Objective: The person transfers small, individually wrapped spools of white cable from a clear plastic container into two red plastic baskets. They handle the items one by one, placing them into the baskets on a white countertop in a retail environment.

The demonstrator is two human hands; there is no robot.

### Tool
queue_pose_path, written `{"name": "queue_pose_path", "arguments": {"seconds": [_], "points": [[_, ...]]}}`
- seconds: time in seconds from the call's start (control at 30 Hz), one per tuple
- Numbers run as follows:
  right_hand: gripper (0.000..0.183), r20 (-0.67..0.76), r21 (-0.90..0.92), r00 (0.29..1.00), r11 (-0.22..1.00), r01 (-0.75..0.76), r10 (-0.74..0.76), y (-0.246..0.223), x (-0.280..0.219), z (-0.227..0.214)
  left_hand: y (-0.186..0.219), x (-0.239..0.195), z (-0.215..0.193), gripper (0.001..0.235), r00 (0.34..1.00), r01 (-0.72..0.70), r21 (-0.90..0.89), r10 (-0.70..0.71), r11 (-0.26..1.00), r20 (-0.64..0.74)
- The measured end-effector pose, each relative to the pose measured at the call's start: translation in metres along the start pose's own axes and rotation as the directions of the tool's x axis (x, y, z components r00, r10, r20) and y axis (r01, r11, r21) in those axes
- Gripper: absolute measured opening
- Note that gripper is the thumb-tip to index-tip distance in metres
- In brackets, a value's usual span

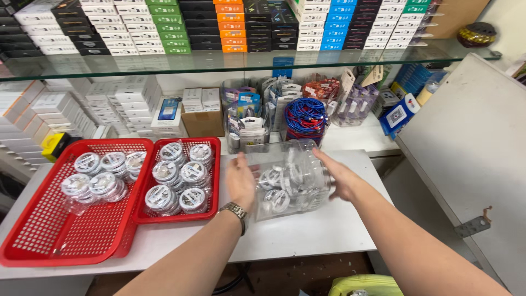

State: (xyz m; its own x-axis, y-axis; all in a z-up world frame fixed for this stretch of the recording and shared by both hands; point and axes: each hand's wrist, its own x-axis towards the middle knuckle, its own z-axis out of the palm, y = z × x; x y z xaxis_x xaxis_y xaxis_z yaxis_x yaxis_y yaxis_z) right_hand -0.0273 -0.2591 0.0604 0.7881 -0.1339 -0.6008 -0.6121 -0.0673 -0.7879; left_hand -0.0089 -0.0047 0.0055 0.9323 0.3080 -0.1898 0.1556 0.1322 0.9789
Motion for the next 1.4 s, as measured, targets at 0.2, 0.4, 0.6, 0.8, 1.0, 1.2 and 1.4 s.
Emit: {"name": "queue_pose_path", "arguments": {"seconds": [0.2,0.4,0.6,0.8,1.0,1.2,1.4], "points": [[0.11,0.179,0.02,0.984,0.999,-0.03,0.026,-0.006,-0.042,0.021,0.044,0.017,0.005,0.044,0.873,0.373,-0.03,-0.34,0.927,0.35],[0.095,-0.063,-0.189,0.994,0.979,0.078,-0.091,-0.041,-0.062,0.036,0.055,0.027,-0.018,0.047,0.806,0.44,0.106,-0.445,0.891,0.39],[0.079,-0.169,-0.265,0.949,0.94,0.215,-0.265,-0.041,-0.078,0.056,0.03,0.011,-0.031,0.061,0.867,0.389,0.049,-0.384,0.92,0.318],[0.07,-0.224,-0.389,0.894,0.877,0.282,-0.387,-0.045,-0.082,0.057,0.027,0.0,-0.027,0.065,0.897,0.388,0.021,-0.383,0.921,0.221],[0.067,-0.224,-0.452,0.881,0.845,0.284,-0.416,-0.049,-0.086,0.048,0.006,0.004,-0.031,0.071,0.874,0.37,0.063,-0.37,0.927,0.315],[0.068,-0.27,-0.497,0.844,0.818,0.29,-0.463,-0.05,-0.087,0.028,-0.048,0.037,-0.033,0.074,0.89,0.367,0.128,-0.388,0.921,0.241],[0.074,-0.324,-0.561,0.796,0.782,0.273,-0.511,-0.048,-0.091,0.012,-0.093,0.055,-0.005,0.076,0.917,0.299,0.137,-0.324,0.944,0.232]]}}
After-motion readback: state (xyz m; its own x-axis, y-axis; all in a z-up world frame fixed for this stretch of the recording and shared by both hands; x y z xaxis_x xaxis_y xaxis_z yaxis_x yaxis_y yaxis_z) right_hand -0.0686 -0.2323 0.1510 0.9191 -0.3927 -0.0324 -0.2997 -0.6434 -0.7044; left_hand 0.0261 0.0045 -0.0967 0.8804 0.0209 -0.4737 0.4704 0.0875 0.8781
